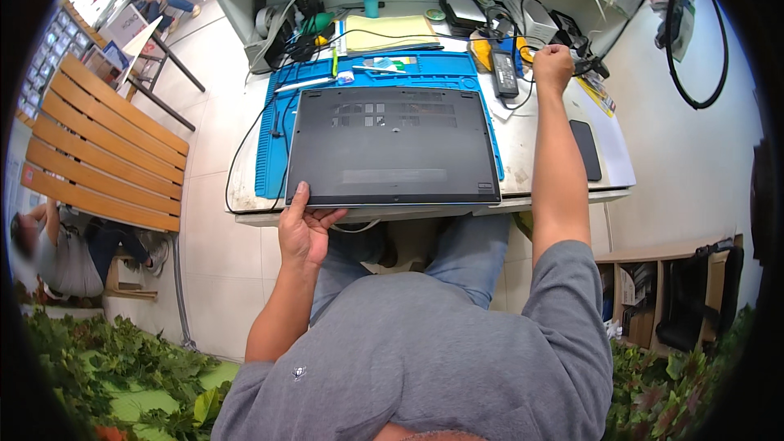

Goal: The person unscrews the back cover of a laptop using a screwdriver, removes the cover by hand, and disconnects a cable inside the device.

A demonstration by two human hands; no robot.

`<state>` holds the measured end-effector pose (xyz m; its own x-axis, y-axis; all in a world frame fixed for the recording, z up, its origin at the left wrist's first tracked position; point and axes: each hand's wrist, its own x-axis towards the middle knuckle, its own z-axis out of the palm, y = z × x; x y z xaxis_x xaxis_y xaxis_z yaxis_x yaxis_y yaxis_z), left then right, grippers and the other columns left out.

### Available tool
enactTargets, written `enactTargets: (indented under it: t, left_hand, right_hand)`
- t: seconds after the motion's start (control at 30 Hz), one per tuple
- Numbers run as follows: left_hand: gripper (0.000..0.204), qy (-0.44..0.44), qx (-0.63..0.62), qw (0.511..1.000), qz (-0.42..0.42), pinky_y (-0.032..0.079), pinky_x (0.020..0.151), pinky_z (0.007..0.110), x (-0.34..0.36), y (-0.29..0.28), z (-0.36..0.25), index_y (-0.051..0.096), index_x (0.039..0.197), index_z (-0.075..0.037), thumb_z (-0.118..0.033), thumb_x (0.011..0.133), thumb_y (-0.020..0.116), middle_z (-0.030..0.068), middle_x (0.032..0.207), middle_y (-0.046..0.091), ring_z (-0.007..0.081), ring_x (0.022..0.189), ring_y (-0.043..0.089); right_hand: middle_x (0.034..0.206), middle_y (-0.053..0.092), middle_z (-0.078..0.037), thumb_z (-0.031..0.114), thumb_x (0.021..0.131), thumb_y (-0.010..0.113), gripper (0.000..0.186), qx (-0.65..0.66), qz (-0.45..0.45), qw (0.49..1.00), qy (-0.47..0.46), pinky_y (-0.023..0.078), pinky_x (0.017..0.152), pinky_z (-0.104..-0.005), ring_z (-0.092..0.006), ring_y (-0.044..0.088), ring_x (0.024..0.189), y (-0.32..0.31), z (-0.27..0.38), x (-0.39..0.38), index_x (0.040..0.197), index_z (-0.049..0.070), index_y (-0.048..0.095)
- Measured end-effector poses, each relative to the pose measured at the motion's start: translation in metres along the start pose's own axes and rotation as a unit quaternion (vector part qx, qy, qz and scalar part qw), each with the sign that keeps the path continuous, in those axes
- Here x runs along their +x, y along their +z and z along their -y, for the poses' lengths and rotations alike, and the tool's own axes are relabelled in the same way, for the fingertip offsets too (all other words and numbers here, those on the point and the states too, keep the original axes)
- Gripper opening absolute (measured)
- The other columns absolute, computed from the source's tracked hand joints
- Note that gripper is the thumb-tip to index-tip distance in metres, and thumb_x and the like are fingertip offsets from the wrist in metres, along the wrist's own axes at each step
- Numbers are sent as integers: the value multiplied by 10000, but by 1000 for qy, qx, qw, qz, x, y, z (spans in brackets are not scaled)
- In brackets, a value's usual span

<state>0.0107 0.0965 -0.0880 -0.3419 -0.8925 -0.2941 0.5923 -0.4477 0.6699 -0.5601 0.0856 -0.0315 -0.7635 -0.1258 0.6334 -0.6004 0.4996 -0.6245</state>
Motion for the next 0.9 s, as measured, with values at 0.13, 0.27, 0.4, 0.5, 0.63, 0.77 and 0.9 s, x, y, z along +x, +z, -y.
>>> enactTargets:
  t: [0.13, 0.27, 0.4, 0.5, 0.63, 0.77, 0.9]
  left_hand:
    - [406, -42, 76, 996, 2, 728, 785, 423, 2, -6, -9, 676, 1242, 29, -359, 1127, 647, 201, 1099, 806, 309, 938, 827]
    - [514, -111, 223, 968, 27, 676, 596, 304, -6, -16, -29, 703, 1107, 77, -430, 1132, 632, 174, 877, 795, 244, 716, 808]
    - [489, -169, 282, 943, 59, 562, 465, 263, -12, -35, -37, 696, 1007, 24, -446, 1129, 641, 119, 732, 737, 171, 544, 718]
    - [432, -157, 297, 942, 29, 497, 420, 250, -18, -46, -49, 702, 992, -1, -402, 1138, 636, 97, 683, 713, 141, 470, 649]
    - [338, -93, 376, 913, 124, 490, 438, 238, -29, -44, -91, 729, 1027, 11, -304, 1129, 662, 81, 707, 718, 125, 498, 652]
    - [302, 90, 434, 882, 160, 509, 487, 247, -15, 5, -136, 719, 1050, 41, -242, 1129, 647, 101, 717, 702, 139, 533, 649]
    - [279, 197, 465, 843, 184, 544, 584, 270, 32, 63, -150, 730, 1095, 52, -221, 1111, 680, 90, 787, 709, 138, 634, 674]
  right_hand:
    - [967, 798, -201, 204, 989, 761, 255, 158, 232, 959, 28, 639, 813, -441, -361, 784, 866, -28, 28, -39, 1083, -32, 785]
    - [1152, 708, -200, 130, 973, 790, 252, 114, 169, 936, -288, 567, 922, -450, -372, 704, 1086, -114, 29, -103, 1171, -10, 723]
    - [685, 593, -105, 48, 977, 780, 273, 137, 257, 938, -190, 435, 603, -339, -213, 538, 600, -230, 22, -194, 760, 2, 621]
    - [678, 601, -121, 74, 977, 785, 282, 130, 315, 934, -113, 448, 589, -363, -233, 562, 575, -259, -21, -261, 761, -4, 622]
    - [702, 641, -127, 99, 977, 781, 265, 52, 338, 939, -34, 490, 626, -395, -276, 625, 621, -275, -60, -315, 778, -10, 643]
    - [1182, 676, -238, 188, 915, 829, 345, -45, 391, 919, -33, 521, 989, -476, -402, 642, 1127, -248, -98, -350, 1159, -17, 696]
    - [1689, 375, -289, 401, 874, 845, 873, -153, 475, 865, -52, 337, 1267, -594, -505, 335, 1552, -209, -109, -364, 1570, -1, 503]
